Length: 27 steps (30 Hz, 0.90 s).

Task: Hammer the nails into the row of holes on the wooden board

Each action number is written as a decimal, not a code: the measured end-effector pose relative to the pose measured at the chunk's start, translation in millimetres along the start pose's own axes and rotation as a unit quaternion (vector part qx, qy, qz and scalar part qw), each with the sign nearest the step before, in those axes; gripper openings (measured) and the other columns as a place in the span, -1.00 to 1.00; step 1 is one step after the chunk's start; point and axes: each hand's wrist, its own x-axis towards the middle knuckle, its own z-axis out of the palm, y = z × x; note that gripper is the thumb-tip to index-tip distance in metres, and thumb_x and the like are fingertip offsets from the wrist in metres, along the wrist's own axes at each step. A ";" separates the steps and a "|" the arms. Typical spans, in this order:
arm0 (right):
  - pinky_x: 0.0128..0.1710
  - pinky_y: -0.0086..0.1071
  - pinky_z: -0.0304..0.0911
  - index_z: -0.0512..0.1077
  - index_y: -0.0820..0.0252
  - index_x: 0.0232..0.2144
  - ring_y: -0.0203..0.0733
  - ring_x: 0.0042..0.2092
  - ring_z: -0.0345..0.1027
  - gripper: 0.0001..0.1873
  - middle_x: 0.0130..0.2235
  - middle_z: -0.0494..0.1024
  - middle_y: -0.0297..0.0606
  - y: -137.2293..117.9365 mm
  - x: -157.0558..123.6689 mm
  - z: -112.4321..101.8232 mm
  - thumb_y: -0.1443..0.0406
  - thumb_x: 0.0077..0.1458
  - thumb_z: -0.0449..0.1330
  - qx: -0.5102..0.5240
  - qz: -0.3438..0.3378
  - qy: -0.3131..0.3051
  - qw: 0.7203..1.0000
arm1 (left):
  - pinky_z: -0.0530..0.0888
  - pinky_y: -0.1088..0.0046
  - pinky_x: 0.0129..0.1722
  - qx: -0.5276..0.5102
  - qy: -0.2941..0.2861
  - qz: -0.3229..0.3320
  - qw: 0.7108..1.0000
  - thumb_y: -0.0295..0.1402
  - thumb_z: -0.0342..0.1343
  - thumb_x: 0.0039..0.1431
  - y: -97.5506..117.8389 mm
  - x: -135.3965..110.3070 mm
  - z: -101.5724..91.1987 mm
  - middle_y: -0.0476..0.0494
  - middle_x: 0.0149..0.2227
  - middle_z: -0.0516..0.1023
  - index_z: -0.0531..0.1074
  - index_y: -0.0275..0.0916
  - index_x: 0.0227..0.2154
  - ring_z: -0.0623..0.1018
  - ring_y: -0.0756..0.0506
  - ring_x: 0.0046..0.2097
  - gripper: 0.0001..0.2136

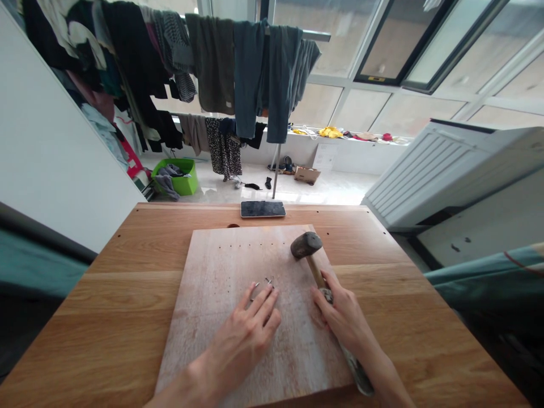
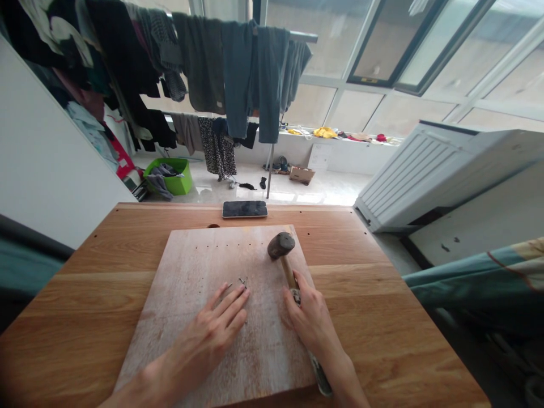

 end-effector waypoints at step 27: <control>-0.44 -0.34 0.36 0.47 0.25 0.08 -0.06 -0.43 0.51 -0.44 -0.49 0.58 -0.25 1.7 0.6 -1.2 0.08 0.14 0.07 -0.004 -0.005 0.000 1.000 | 0.24 0.19 0.38 -0.096 -0.017 -0.050 0.994 -0.60 -0.14 0.35 12.1 12.5 13.5 -0.45 0.38 0.17 0.32 -0.41 0.08 -0.02 -0.21 0.44 -0.70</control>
